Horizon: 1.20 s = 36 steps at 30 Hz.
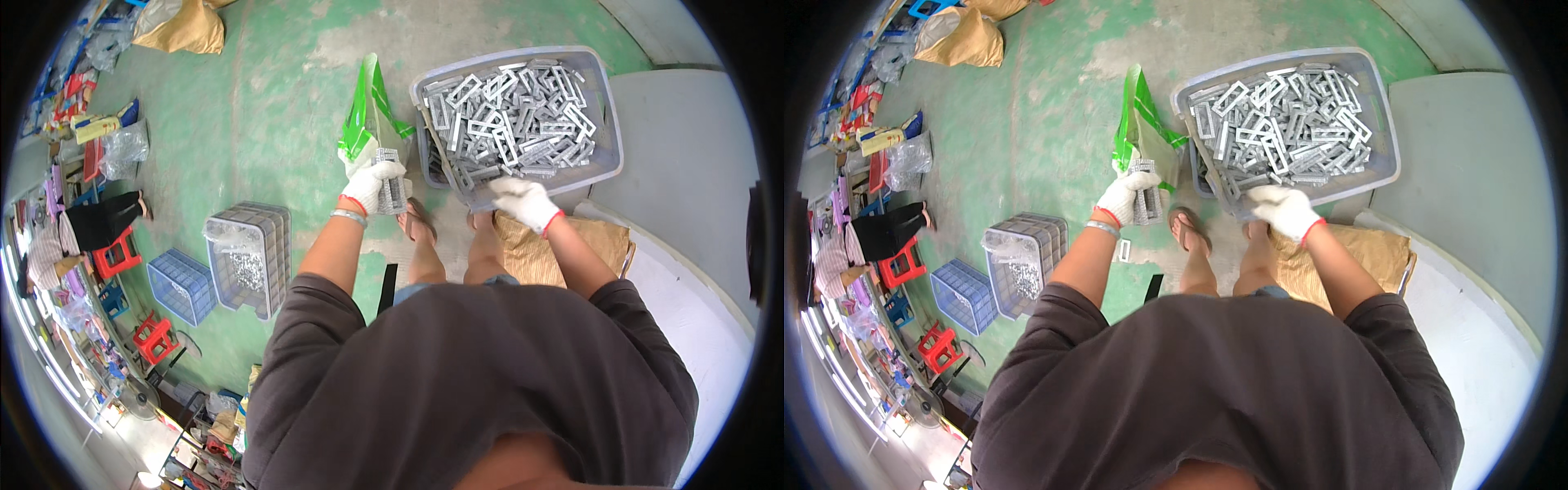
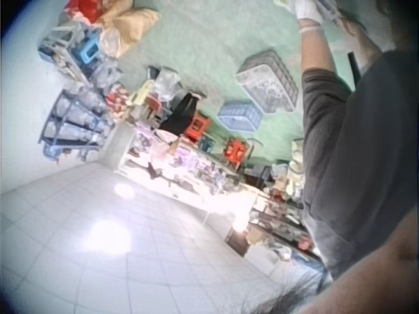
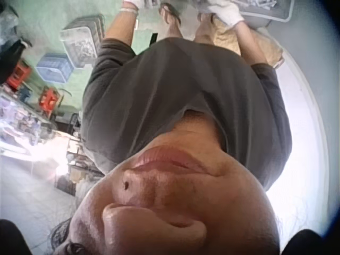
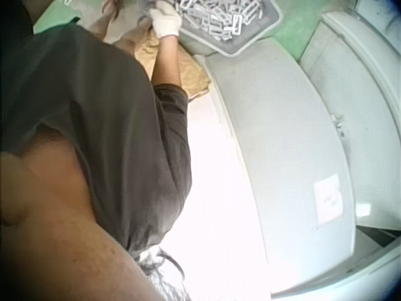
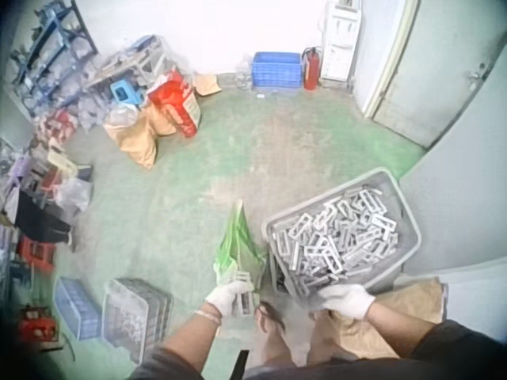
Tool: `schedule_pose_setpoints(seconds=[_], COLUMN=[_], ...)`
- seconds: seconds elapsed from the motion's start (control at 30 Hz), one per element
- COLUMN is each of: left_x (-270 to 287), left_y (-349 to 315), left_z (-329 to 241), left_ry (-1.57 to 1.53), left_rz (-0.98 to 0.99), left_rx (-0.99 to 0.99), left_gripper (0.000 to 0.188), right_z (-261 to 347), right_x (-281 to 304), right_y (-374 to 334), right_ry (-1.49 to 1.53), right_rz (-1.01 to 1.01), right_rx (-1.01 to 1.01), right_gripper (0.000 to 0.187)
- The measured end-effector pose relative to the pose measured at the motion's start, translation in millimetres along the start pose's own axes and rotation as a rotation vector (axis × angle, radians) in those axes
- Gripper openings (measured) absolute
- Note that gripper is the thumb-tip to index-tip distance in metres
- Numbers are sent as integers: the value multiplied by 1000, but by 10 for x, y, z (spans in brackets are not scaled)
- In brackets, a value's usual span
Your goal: The person picks up metal brackets from a plastic bin and places them into a green plastic bag.
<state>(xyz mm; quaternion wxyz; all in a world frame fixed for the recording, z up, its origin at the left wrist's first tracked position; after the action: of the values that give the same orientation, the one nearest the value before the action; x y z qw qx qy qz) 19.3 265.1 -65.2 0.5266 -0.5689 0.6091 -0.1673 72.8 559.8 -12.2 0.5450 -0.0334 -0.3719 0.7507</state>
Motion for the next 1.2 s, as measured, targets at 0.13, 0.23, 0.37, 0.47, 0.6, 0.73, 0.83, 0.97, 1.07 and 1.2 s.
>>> schedule_pose_setpoints(seconds=[0.13,0.23,0.37,0.47,0.6,0.73,0.83,0.97,1.07,1.2], left_x=[282,462,831,1125,1086,508,214,-19,342,1169], left_y=[422,436,323,241,217,139,265,629,1105,1003], left_z=[8,-149,-334,-367,-329,-363,-370,-297,-52,-287], left_ry=[-191,-232,-236,-178,-79,-148,-151,-205,-213,684], left_rz=[-76,-10,-5,-127,-104,23,102,-40,-275,-937], left_rx=[65,100,68,50,69,122,139,115,85,-23], left_gripper=[23,28,35,34,36,34,36,26,25,77], right_z=[922,1179,1162,1133,763,411,141,298,-13,165], right_x=[-940,-1612,-2198,-2259,-2066,-1983,-2106,-1920,-1946,-1964], right_y=[501,946,1251,1328,1429,1449,1601,1486,1410,1082], right_ry=[-707,-922,-1130,-1115,-1020,-1023,-1038,-1042,-944,-945], right_rz=[367,517,659,606,415,415,482,426,486,625], right_rx=[246,392,427,364,188,56,18,-30,-147,-63], right_gripper=[51,46,50,48,34,26,32,38,34,25])
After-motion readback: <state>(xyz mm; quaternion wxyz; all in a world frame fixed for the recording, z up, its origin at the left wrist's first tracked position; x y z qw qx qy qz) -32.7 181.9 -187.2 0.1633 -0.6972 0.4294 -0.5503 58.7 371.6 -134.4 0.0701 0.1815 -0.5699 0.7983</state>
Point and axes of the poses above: each hand's wrist, its own y-axis towards the middle knuckle, its own x-axis out of the back of the hand, z = x × y, the point moved 10 cm from there along y, towards the middle knuckle, and after that the axes turned 8 degrees about -y, right-handed, at the moved point
